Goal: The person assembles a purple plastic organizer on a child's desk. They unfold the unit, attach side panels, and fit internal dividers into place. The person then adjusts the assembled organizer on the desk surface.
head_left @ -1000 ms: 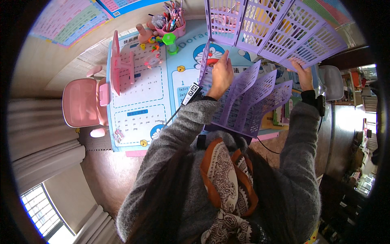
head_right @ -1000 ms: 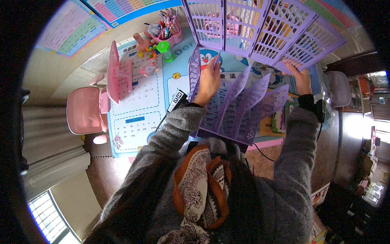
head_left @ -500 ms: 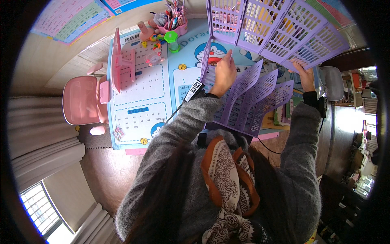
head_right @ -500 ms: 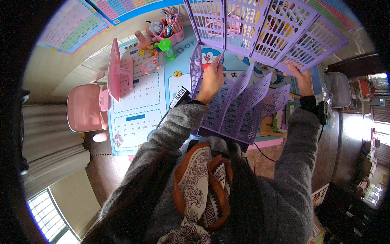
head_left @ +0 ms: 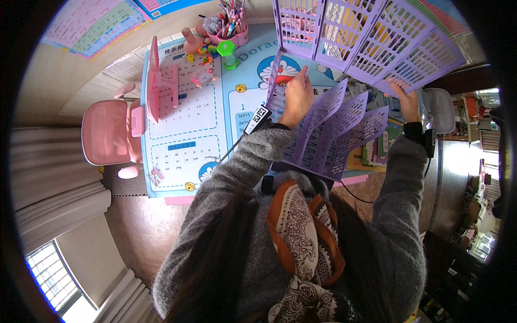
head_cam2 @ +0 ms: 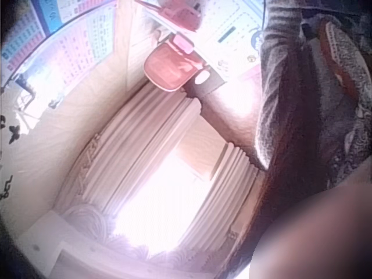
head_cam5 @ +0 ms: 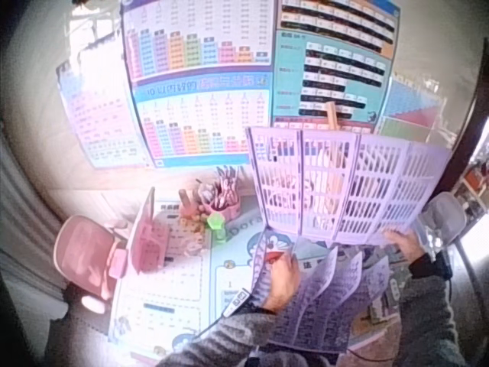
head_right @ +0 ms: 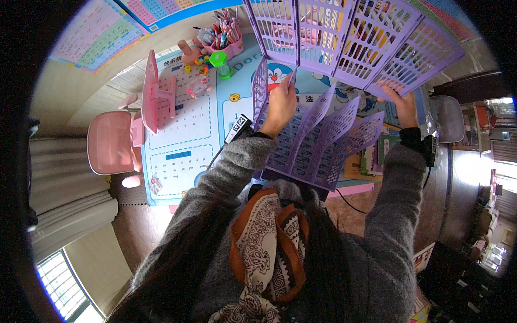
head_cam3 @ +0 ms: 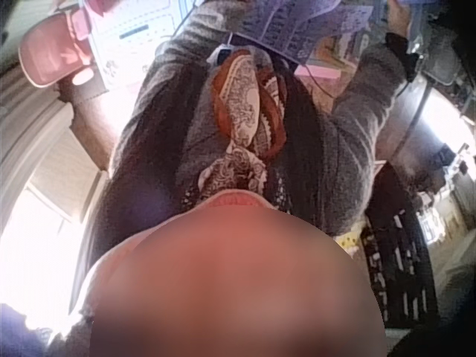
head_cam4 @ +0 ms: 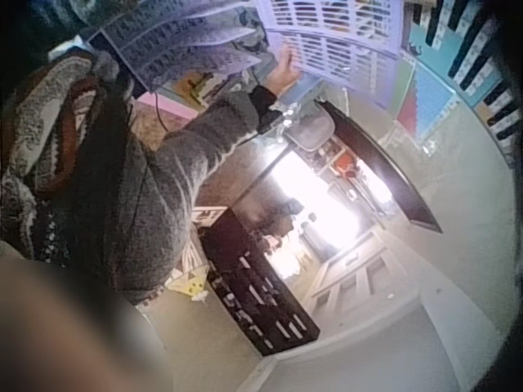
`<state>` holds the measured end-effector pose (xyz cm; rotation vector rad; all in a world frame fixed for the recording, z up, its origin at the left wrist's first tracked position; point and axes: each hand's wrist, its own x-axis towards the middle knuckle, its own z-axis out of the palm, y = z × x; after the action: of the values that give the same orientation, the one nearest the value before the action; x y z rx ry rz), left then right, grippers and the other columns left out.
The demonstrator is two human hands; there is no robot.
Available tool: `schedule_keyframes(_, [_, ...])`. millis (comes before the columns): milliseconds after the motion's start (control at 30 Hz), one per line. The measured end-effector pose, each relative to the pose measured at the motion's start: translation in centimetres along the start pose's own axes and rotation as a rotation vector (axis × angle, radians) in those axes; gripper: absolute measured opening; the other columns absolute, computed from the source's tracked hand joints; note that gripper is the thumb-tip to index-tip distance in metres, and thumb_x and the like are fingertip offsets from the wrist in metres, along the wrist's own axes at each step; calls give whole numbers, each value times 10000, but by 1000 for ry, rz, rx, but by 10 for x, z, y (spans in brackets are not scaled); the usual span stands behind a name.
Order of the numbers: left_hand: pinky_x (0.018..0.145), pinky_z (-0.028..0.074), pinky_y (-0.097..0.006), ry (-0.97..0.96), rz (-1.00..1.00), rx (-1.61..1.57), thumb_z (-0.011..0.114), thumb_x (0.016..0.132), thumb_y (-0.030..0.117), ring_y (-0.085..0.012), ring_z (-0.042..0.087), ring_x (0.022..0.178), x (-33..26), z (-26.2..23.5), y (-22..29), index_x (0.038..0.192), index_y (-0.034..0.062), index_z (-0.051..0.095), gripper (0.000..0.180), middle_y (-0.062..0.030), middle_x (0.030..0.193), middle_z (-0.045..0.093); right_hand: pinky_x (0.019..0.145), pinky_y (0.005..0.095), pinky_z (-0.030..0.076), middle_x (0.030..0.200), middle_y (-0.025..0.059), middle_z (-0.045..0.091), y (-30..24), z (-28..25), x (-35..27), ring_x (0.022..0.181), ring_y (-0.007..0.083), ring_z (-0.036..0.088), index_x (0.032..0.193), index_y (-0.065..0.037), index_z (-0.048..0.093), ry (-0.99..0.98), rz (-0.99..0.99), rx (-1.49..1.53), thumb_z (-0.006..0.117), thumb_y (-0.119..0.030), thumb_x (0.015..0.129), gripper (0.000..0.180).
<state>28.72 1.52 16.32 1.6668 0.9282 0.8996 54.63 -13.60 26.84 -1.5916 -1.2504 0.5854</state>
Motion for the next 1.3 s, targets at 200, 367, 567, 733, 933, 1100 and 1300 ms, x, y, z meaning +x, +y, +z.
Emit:
schedule_keyframes(200, [724, 463, -453, -13, -47, -64, 497, 873, 88, -413, 594, 848, -1, -5, 1, 1167, -68, 513, 334, -294, 906, 596, 678, 298, 546, 966, 82, 629, 8, 9, -6, 809, 159, 607, 953, 7, 635, -19, 41, 28, 564, -127, 899, 161])
schedule_keyframes(367, [779, 442, -439, 227, 284, -60, 575, 850, 116, -407, 541, 971, -10, -17, 21, 1115, -47, 498, 321, -255, 1060, 539, 684, 290, 549, 976, 68, 626, 7, 10, -5, 841, 143, 601, 977, -7, 634, -26, 68, 42, 557, -108, 900, 149])
schedule_keyframes(567, [693, 465, -456, -61, 450, 53, 628, 826, 185, -368, 568, 841, -32, -9, 55, 1065, 6, 493, 328, -174, 1003, 517, 637, 252, 534, 951, 75, 631, 0, 13, -2, 805, 136, 609, 909, 2, 637, -36, 57, 42, 565, -85, 889, 115])
schedule_keyframes(733, [664, 481, -440, -146, 199, 250, 583, 818, 272, -379, 600, 846, -29, 28, 46, 1169, 7, 513, 446, -199, 1016, 575, 627, 261, 547, 956, 95, 626, -5, 16, -2, 830, 151, 611, 902, 17, 617, -24, 40, 60, 572, -72, 881, 102])
schedule_keyframes(933, [631, 482, -446, -102, 225, 144, 523, 819, 194, -386, 606, 689, -15, 33, 17, 1169, 58, 572, 379, -231, 801, 614, 623, 277, 561, 940, 83, 630, -3, 12, -4, 830, 139, 609, 917, 14, 632, -13, 25, 3, 588, -95, 878, 124])
schedule_keyframes(1100, [628, 478, -450, -133, 260, 123, 518, 823, 178, -397, 602, 711, -17, 32, 20, 1167, 67, 570, 365, -240, 806, 604, 615, 270, 559, 941, 87, 633, 4, 11, -3, 815, 143, 612, 940, 15, 639, -17, 22, 60, 585, -101, 883, 141])
schedule_keyframes(1300, [637, 478, -449, -121, 269, 139, 508, 836, 165, -401, 599, 737, -17, 31, 21, 1176, 63, 558, 358, -248, 838, 599, 622, 272, 561, 950, 98, 630, 8, 10, -4, 810, 150, 616, 913, 13, 635, -34, 20, 38, 582, -103, 885, 131])
